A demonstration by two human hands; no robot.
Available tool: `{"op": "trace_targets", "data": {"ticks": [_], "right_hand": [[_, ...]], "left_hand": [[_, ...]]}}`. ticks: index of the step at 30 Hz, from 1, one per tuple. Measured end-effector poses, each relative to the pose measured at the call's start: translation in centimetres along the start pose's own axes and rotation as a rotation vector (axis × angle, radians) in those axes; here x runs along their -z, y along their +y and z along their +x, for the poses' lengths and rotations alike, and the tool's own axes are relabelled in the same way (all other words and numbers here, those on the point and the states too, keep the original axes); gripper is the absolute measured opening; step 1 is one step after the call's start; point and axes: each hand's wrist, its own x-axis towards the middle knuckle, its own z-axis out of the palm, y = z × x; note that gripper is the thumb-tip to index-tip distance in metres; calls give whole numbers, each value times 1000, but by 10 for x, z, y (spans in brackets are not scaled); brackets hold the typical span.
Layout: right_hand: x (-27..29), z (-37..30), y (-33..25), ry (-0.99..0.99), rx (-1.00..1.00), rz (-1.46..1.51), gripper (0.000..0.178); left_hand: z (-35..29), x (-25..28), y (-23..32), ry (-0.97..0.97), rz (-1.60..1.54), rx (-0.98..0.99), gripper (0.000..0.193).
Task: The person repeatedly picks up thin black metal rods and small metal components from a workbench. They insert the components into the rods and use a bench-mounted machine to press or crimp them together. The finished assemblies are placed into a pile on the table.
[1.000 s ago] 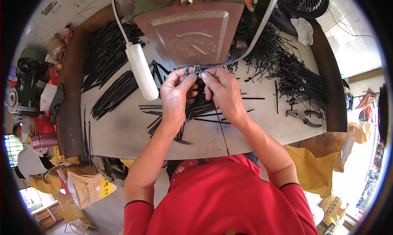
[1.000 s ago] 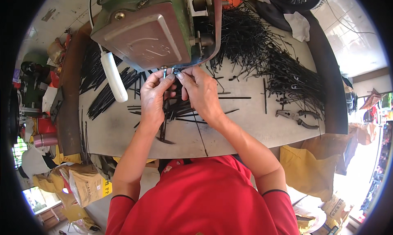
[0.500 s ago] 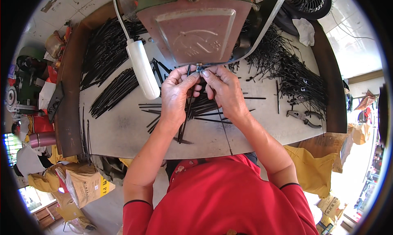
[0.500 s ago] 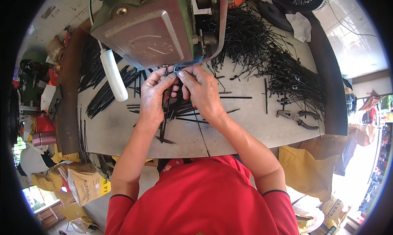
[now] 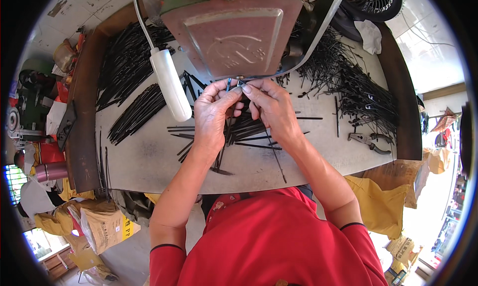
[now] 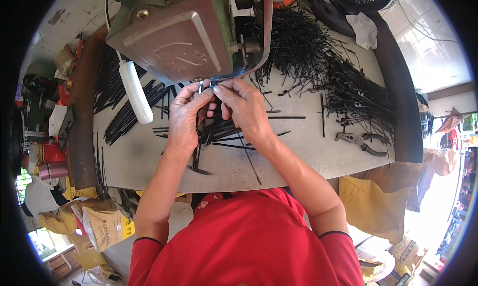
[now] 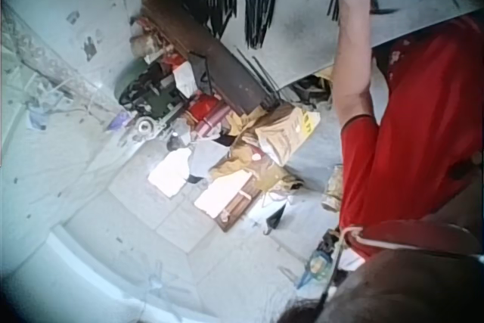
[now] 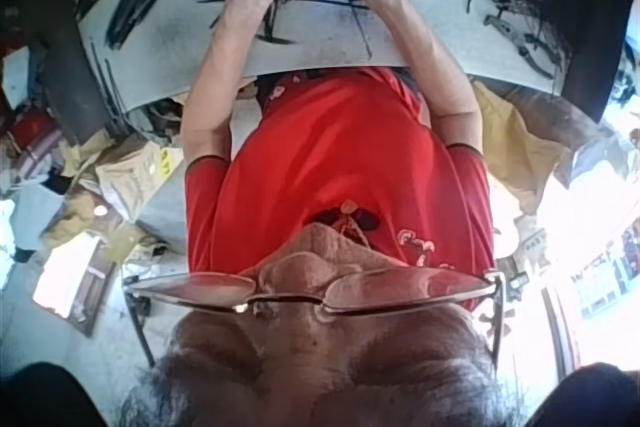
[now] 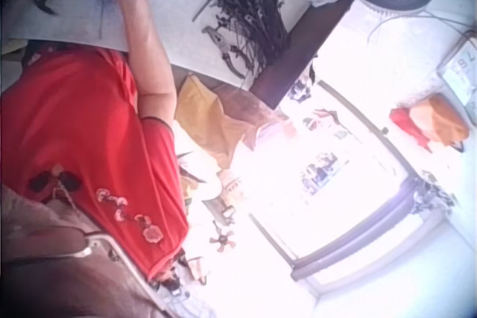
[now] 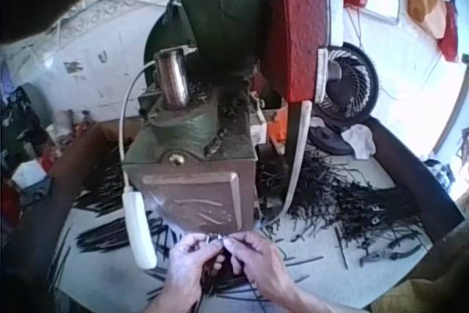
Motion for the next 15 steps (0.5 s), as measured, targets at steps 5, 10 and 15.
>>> {"op": "trace_targets", "data": {"ticks": [5, 10, 15], "right_hand": [[11, 10, -4, -67, -59, -111, 22], [17, 3, -24, -150, -94, -318, 29], [20, -21, 0, -56, -103, -81, 28]], "left_hand": [[3, 0, 4, -5, 32, 48, 20], [-7, 2, -1, 8, 107, 17, 16], [-19, 2, -7, -56, 27, 19, 25]]}}
